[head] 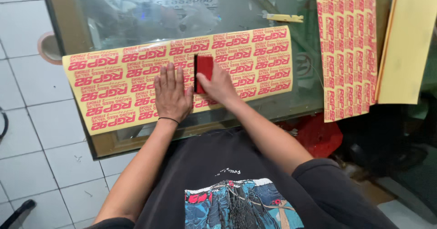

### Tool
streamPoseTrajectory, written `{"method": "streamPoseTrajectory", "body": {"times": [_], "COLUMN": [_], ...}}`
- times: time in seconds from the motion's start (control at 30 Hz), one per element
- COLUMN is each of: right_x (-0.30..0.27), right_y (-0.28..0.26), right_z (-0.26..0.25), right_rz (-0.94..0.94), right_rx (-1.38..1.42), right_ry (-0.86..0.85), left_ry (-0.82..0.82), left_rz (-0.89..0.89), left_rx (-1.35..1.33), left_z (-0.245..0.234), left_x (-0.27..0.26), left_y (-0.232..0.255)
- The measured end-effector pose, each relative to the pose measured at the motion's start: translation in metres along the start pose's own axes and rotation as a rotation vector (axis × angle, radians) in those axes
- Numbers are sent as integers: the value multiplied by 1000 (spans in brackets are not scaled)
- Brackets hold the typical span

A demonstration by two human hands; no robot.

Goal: The person uses a ruler and a utility knife to cut a sheet of red and yellow stickers on a glass table. They smooth the sheet with a red squeegee, align the ruler, and slice through the material to separate sections.

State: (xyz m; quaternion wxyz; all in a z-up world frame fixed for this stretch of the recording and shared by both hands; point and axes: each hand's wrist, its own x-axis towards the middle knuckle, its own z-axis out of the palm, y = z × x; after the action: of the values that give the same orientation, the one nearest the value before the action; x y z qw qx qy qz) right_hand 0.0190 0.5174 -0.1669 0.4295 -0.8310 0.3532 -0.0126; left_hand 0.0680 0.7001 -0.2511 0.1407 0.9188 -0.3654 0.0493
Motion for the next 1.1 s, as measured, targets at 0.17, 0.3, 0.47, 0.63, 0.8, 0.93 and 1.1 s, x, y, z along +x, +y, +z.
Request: {"method": "streamPoseTrajectory", "body": {"times": [0.17, 0.3, 0.47, 0.63, 0.8, 0.93, 1.1], "right_x": [-15, 4, 14, -7, -6, 20, -14], "right_y": [32, 129, 201, 116, 113, 171, 204], "right_z": [-59, -140, -224, -225, -221, -225, -189], "right_rz": [169, 216, 257, 190, 29, 75, 351], "right_rx": [-76, -193, -299, -204, 22, 617, 55], "right_ry": [-102, 138, 297, 323, 265, 322, 320], "left_ry": [26, 76, 123, 166, -22, -23, -30], "left_rz": [-9, 1, 17, 288, 448, 458, 442], "left_rx": [0, -19, -6, -263, -350, -241, -225], "left_z": [-8, -6, -8, 4, 0, 4, 6], "left_x": [3, 9, 11, 18, 11, 19, 20], "left_y": [-1, -1, 4, 70, 116, 117, 118]}}
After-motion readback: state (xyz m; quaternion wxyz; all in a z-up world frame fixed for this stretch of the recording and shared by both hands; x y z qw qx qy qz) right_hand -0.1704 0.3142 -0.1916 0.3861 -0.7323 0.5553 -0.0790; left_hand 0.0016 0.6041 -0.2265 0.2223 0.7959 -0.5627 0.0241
